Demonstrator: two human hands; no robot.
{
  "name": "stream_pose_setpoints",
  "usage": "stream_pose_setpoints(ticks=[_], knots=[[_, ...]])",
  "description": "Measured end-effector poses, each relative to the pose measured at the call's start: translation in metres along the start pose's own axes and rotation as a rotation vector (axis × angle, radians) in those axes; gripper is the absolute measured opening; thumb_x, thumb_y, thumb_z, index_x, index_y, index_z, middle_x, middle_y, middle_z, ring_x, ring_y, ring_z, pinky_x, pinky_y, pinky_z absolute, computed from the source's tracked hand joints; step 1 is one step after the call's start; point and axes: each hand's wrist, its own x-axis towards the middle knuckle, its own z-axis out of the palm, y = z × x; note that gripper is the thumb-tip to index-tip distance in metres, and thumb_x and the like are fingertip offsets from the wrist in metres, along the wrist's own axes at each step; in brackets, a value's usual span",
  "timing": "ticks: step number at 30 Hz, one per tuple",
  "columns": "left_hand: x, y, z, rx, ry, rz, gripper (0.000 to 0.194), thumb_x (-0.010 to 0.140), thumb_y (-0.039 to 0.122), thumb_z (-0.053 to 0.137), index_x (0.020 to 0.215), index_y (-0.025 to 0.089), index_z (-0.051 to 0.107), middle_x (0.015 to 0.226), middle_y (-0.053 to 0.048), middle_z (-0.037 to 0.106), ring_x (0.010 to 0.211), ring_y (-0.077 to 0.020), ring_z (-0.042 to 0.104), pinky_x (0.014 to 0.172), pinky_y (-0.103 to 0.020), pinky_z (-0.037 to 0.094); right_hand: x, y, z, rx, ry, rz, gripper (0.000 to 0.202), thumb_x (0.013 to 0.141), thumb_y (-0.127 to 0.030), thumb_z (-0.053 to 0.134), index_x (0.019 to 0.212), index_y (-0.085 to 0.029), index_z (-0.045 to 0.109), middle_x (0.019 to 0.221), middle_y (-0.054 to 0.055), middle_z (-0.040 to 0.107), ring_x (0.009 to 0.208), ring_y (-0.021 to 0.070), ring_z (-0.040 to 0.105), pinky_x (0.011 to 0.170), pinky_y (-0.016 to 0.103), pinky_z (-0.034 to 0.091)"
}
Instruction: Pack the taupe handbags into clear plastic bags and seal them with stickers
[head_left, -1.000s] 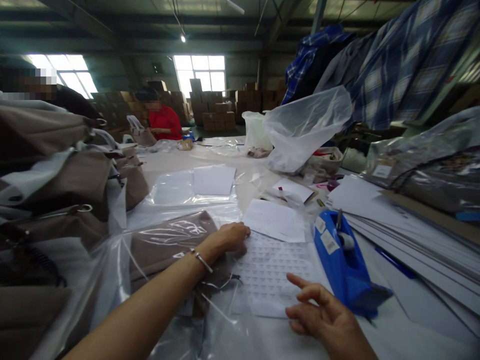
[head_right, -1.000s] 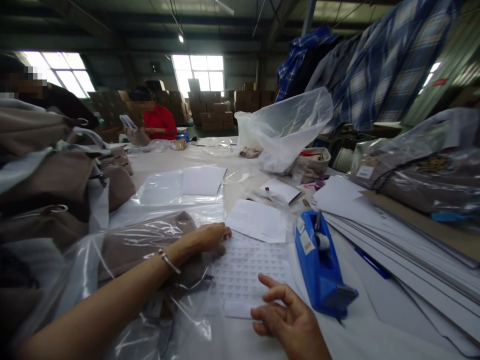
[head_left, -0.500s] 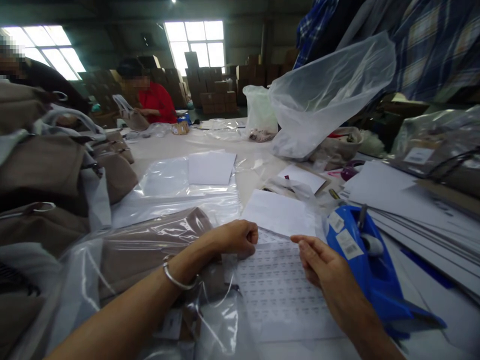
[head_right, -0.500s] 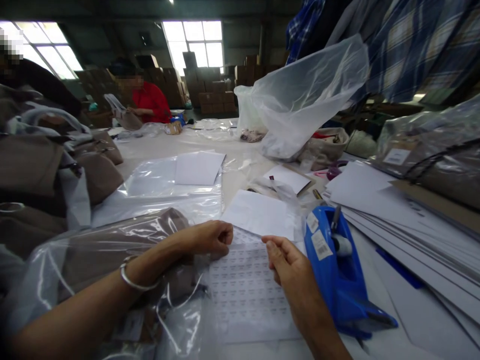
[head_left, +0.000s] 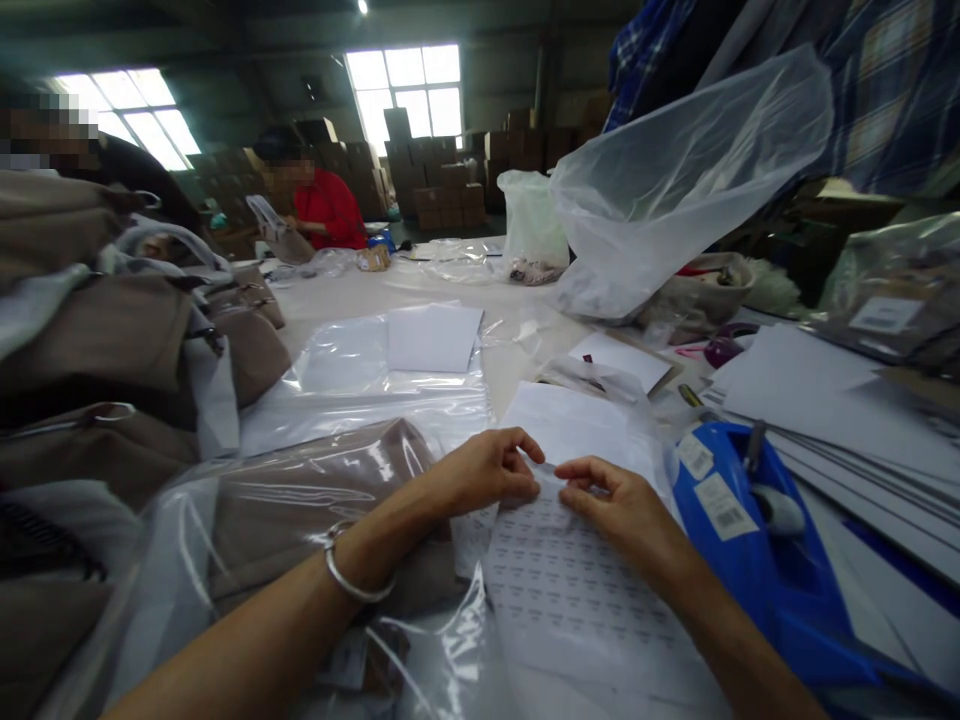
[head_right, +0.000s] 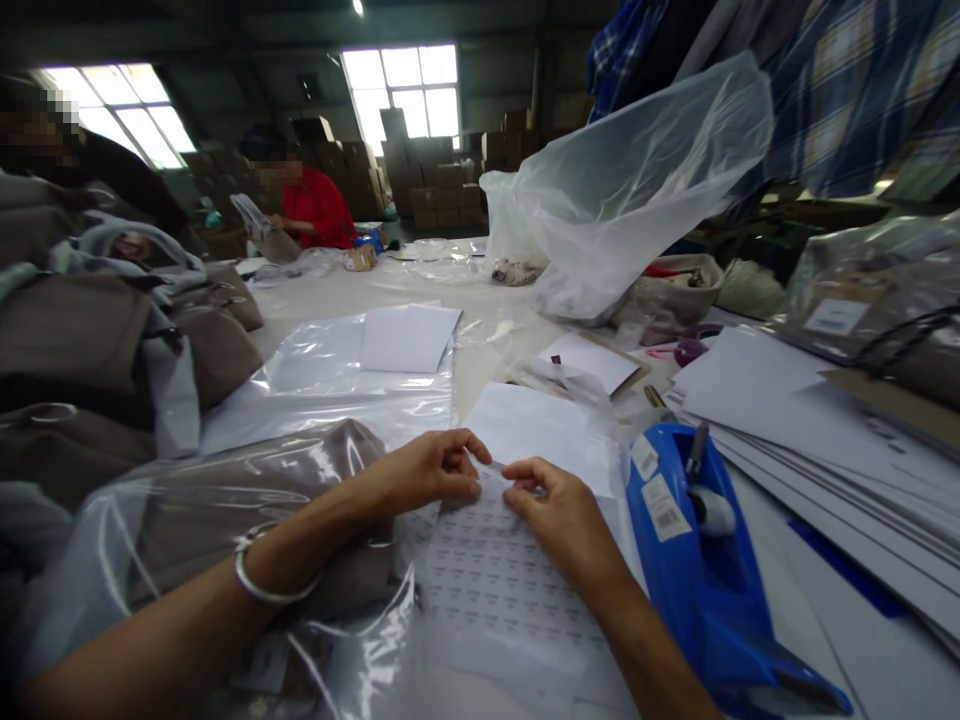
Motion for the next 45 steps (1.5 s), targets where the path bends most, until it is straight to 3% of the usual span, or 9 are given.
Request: stream_pose_setpoints(ticks=[5,9,14,18,26,30,32,37,45], knots=[[-0.015,-0.008,0.009,-0.157,0.203,-0.110,0.063,0.059,0.023,0.077,0.117,0.015,0.053,0.094,-0.004,0.062,0.080,-0.0169,0.060,0.070,-0.029,0.048,0.002,0.003,-0.007,0.027,0.070,0.079,0.030,0.069,-0.044,0.070,0.088,-0.020,0.073,0.074,0.000,0.069,0.063,0.0169,0.062,0.056,0.025,0.046],[-0.022,-0.013,0.021,-0.299,0.214,-0.142,0.038,0.055,0.020,0.074,0.087,0.015,0.055,0.072,0.002,0.057,0.065,-0.0126,0.053,0.062,-0.025,0.042,-0.005,0.000,-0.011,0.057,0.079,0.117,0.033,0.069,-0.047,0.070,0.089,-0.022,0.072,0.074,-0.001,0.069,0.059,0.0149,0.059,0.052,0.024,0.042],[-0.024,-0.011,0.030,-0.219,0.249,-0.107,0.014,0.059,0.020,0.064,0.068,0.016,0.054,0.060,0.006,0.049,0.055,-0.0088,0.043,0.054,-0.023,0.032,-0.008,-0.015,-0.012,-0.046,-0.005,0.089,0.037,0.075,-0.052,0.067,0.095,-0.022,0.073,0.080,0.002,0.072,0.065,0.0176,0.063,0.055,0.026,0.044],[-0.027,-0.011,0.032,-0.240,0.263,-0.060,0.014,0.062,0.023,0.064,0.067,0.016,0.053,0.060,0.005,0.049,0.056,-0.0093,0.043,0.054,-0.023,0.031,-0.004,-0.029,-0.007,-0.055,-0.063,0.000,0.036,0.077,-0.050,0.067,0.102,-0.023,0.072,0.098,0.003,0.073,0.081,0.0196,0.067,0.069,0.028,0.049],[-0.031,-0.009,0.030,-0.205,0.230,-0.051,0.018,0.070,0.031,0.064,0.070,0.015,0.057,0.061,0.004,0.048,0.058,-0.0093,0.043,0.056,-0.023,0.032,0.003,-0.037,0.005,-0.026,-0.129,-0.028,0.028,0.076,-0.038,0.063,0.095,-0.020,0.070,0.073,-0.001,0.067,0.064,0.0154,0.062,0.059,0.025,0.045],[-0.032,-0.003,0.030,-0.346,0.179,-0.121,0.016,0.066,0.028,0.064,0.073,0.013,0.062,0.065,0.002,0.056,0.059,-0.0097,0.049,0.058,-0.023,0.039,-0.009,-0.042,0.002,-0.100,0.061,-0.068,0.032,0.077,-0.044,0.064,0.099,-0.022,0.070,0.089,0.001,0.072,0.063,0.0160,0.065,0.057,0.025,0.047],[-0.032,0.000,0.029,-0.396,0.162,-0.138,0.016,0.064,0.027,0.065,0.072,0.013,0.063,0.066,0.001,0.057,0.058,-0.0096,0.050,0.058,-0.022,0.041,-0.020,-0.041,0.000,-0.161,0.172,-0.099,0.029,0.078,-0.047,0.063,0.093,-0.023,0.070,0.082,0.001,0.073,0.058,0.0160,0.063,0.052,0.025,0.045],[-0.033,0.004,0.028,-0.456,0.117,-0.177,0.019,0.059,0.025,0.070,0.072,0.012,0.064,0.061,0.002,0.056,0.053,-0.0081,0.049,0.056,-0.022,0.041,-0.048,-0.033,0.006,-0.293,0.169,-0.169,0.025,0.081,-0.048,0.062,0.077,-0.025,0.072,0.047,-0.004,0.057,0.040,0.0132,0.048,0.038,0.024,0.032],[-0.036,0.007,0.027,-0.357,0.034,-0.120,0.017,0.063,0.025,0.072,0.073,0.012,0.068,0.057,0.002,0.059,0.054,-0.0091,0.052,0.055,-0.020,0.039,-0.062,-0.023,0.020,-0.436,0.314,-0.367,0.027,0.085,-0.048,0.060,0.081,-0.027,0.075,0.042,-0.006,0.048,0.035,0.0126,0.043,0.040,0.025,0.036]])
